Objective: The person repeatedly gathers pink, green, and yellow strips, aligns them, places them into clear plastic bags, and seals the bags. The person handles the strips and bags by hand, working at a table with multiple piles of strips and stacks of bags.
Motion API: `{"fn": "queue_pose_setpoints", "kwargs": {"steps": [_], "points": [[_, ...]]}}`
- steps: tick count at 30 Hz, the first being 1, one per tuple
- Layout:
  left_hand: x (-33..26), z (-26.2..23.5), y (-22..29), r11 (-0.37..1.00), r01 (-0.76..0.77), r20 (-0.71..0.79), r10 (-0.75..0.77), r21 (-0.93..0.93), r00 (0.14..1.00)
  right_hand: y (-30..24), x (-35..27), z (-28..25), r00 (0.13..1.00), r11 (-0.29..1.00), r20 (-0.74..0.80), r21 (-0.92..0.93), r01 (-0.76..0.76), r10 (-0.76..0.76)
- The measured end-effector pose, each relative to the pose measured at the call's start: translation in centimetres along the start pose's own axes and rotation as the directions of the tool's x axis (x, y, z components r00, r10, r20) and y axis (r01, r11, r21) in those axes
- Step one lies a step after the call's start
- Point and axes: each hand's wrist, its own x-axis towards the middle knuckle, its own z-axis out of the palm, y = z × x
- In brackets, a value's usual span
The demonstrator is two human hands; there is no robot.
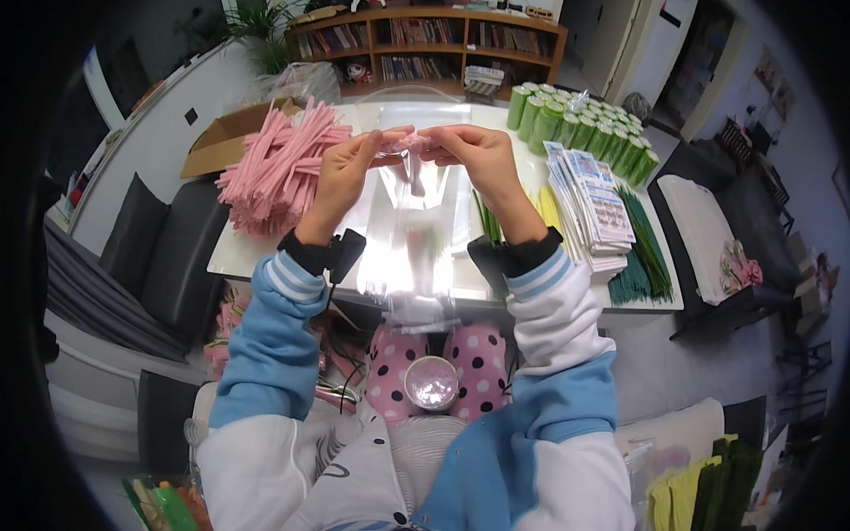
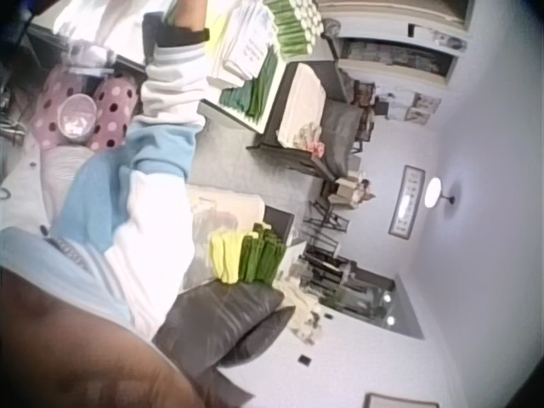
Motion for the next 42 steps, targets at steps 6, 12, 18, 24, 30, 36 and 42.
{"fn": "queue_pose_setpoints", "kwargs": {"steps": [6,12,18,24,30,36,42], "points": [[-10.5,0.8,-4.7,0.956,0.113,0.086,-0.141,0.271,0.986,6.4,-10.2,-0.8,0.996,0.935,0.080,-0.349,0.064,-0.038],[-19.0,2.8,-11.2,0.764,0.633,-0.128,-0.621,0.121,0.774,15.8,-17.8,0.5,0.768,0.784,-0.178,0.029,-0.621,0.615],[-19.8,3.6,-11.8,0.663,0.745,-0.116,-0.748,-0.080,0.653,17.3,-18.8,0.7,0.763,0.778,-0.167,0.038,-0.627,0.624],[-20.2,4.1,-12.7,0.657,0.716,-0.208,-0.754,-0.236,0.623,17.8,-19.0,1.4,0.788,0.834,-0.293,0.068,-0.548,0.542],[-20.4,4.4,-13.5,0.611,0.714,-0.279,-0.791,-0.342,0.544,18.9,-19.0,2.2,0.763,0.838,-0.368,0.092,-0.538,0.531],[-20.5,4.2,-14.2,0.581,0.791,-0.351,-0.793,-0.191,0.498,19.6,-19.4,2.8,0.716,0.824,-0.431,0.136,-0.551,0.549],[-20.6,4.2,-14.3,0.547,0.794,-0.345,-0.823,-0.265,0.452,19.7,-19.7,3.3,0.669,0.801,-0.454,0.216,-0.559,0.589]]}}
